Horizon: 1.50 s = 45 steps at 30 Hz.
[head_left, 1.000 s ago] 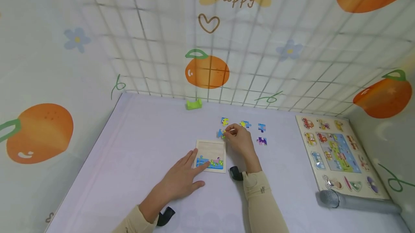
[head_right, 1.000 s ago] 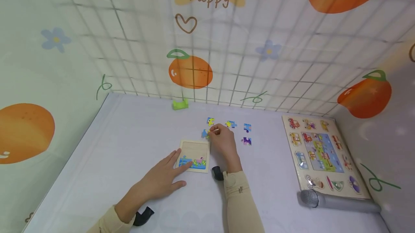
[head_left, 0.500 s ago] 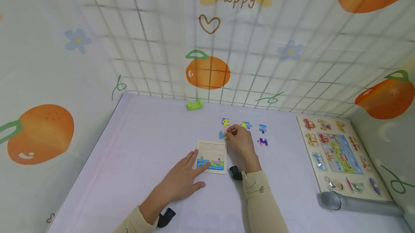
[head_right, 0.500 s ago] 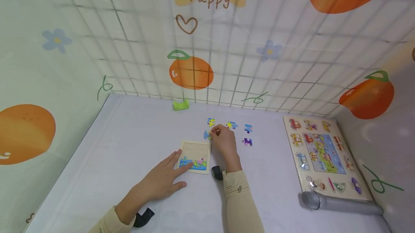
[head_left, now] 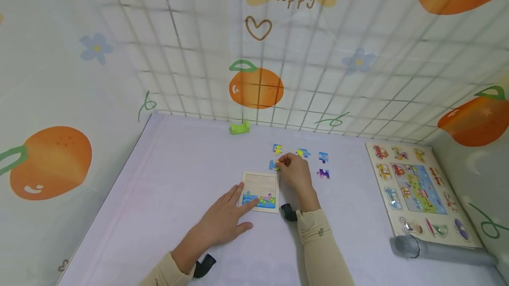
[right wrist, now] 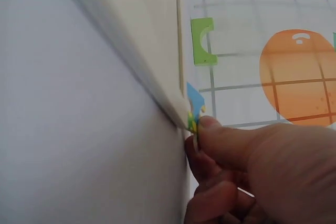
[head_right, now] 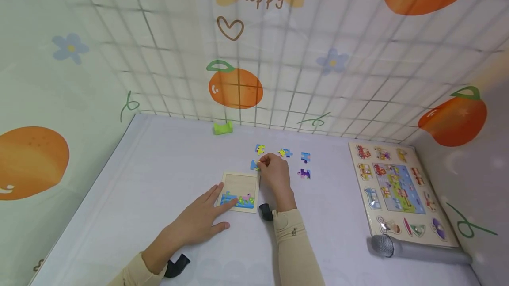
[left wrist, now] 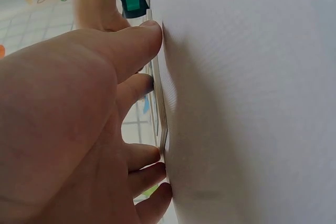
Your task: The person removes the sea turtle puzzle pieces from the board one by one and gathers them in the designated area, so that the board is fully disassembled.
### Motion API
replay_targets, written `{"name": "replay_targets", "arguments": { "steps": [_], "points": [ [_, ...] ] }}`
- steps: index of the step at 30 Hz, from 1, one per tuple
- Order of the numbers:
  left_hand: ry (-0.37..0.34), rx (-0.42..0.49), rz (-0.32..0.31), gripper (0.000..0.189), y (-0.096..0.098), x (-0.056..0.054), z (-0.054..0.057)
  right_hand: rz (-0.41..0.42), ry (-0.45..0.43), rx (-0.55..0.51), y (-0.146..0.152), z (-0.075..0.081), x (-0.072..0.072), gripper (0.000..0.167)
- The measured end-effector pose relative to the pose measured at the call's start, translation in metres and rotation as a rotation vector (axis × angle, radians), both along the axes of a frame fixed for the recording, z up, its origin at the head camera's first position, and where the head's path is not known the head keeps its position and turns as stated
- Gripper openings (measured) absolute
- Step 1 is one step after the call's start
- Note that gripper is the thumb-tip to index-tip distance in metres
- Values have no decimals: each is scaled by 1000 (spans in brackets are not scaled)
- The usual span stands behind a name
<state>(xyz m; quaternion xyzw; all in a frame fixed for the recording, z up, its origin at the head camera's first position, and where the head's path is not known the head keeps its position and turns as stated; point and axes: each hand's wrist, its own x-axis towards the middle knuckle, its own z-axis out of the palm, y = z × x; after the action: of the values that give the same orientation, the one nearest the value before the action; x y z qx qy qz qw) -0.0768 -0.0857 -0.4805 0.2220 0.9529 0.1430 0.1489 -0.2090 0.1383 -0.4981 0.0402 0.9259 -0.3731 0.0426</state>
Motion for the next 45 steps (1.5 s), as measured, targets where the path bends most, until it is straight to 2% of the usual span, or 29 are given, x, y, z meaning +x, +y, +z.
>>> {"name": "replay_targets", "arguments": {
  "steps": [14,33,45],
  "points": [
    [11,-12,0,63,1,0,-2,-19,8,43,-2,2,2,12],
    [14,3,-4,63,-1,0,2,7,55,81,-4,2,1,13],
    [15,-1,-8,63,-1,0,-1,12,69,139,-2,-3,-1,12]
  ]
}}
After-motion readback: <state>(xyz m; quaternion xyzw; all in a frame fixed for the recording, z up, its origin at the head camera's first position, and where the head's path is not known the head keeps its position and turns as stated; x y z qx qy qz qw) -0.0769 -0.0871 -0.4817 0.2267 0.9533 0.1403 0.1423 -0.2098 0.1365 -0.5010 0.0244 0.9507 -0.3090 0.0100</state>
